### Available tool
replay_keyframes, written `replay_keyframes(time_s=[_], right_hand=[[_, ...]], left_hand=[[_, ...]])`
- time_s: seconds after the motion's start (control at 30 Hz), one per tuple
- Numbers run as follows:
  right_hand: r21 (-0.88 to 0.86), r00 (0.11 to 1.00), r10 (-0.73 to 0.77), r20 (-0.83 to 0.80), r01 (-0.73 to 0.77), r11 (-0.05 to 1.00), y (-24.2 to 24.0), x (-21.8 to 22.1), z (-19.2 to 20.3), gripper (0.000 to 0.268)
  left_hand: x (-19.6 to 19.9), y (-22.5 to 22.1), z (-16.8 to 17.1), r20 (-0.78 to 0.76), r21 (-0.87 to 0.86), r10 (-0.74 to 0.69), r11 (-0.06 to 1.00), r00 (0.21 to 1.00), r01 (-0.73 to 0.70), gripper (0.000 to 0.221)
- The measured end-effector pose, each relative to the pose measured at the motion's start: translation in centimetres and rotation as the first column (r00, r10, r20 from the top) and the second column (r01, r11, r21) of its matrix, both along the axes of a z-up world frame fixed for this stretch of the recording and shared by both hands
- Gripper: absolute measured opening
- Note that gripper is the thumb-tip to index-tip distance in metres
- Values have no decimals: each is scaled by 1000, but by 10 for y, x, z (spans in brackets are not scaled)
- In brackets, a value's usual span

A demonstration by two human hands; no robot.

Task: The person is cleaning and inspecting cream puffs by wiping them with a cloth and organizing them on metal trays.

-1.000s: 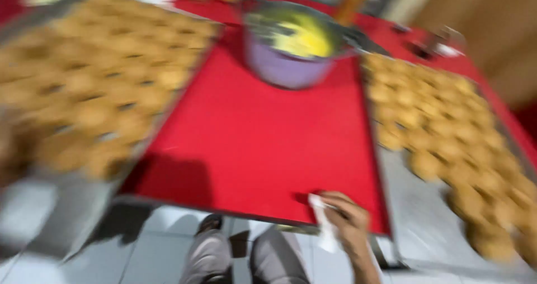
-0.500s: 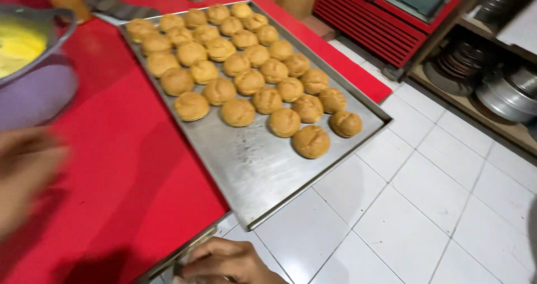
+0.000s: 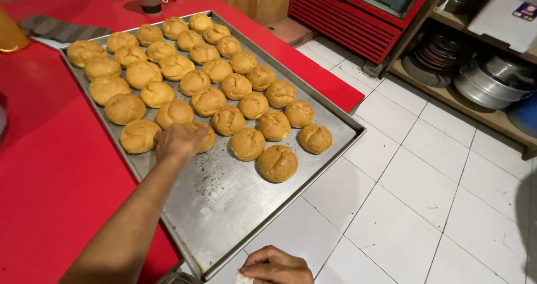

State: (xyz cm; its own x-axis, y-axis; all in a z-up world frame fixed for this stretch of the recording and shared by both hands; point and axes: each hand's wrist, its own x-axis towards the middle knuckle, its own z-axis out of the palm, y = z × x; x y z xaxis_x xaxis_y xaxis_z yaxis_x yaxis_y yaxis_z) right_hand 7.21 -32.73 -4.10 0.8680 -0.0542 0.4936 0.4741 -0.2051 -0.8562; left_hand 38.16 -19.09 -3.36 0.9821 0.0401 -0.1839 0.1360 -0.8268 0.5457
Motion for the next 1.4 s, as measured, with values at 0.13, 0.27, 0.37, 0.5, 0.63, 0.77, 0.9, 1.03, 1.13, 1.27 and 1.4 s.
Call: replay_keyframes(time_s=[0.13, 0.27, 0.37, 0.5, 0.63, 0.77, 0.9, 1.03, 1.13, 1.27, 1.4], right_hand=[[263, 810, 32, -585, 152, 953, -18, 5, -14, 8], [37, 992, 123, 38, -125, 991, -26, 9, -44, 15], [98, 995, 90, 47, -95, 991, -22, 8, -43, 18], [157, 994, 69, 84, -81, 984, -23, 7, -34, 18], [294, 994, -17, 110, -16, 956, -27, 8, -23, 20], [268, 990, -87, 112, 54, 962, -17, 8, 6, 19], [217, 978, -38, 204, -7, 976, -5, 8, 28, 21], [72, 965, -25, 260, 6, 997, 8, 7, 48, 22], [8, 954, -5, 300, 3, 1000, 18, 5, 61, 22], [-84, 924, 84, 372, -57, 995, 30, 4, 72, 22], [-242, 876, 226, 426, -130, 962, 48, -1, 97, 24]], left_hand=[[-11, -12, 14, -79, -105, 237, 964, 968, -245, 69], [-14, -21, 7, 37, -399, 284, 883, 958, -246, 101], [-15, -18, -10, 141, -553, 308, 813, 941, -183, 79], [-73, -6, 46, -129, -770, 181, 602, 975, -213, 75], [-138, 15, 76, -279, -957, -81, 104, 957, -270, 49], [-180, 39, 26, -19, -970, -205, -233, 978, -68, 54], [-215, 55, 16, -123, -956, -169, -244, 978, -162, 53], [-243, 77, 19, 51, -978, -162, -207, 985, 16, 64], [-261, 95, 22, 71, -994, -64, 83, 995, 77, 73], [-282, 112, 34, 306, -783, -57, 552, 950, 285, 68], [-297, 121, 36, 335, -737, -67, 602, 940, 306, 63]])
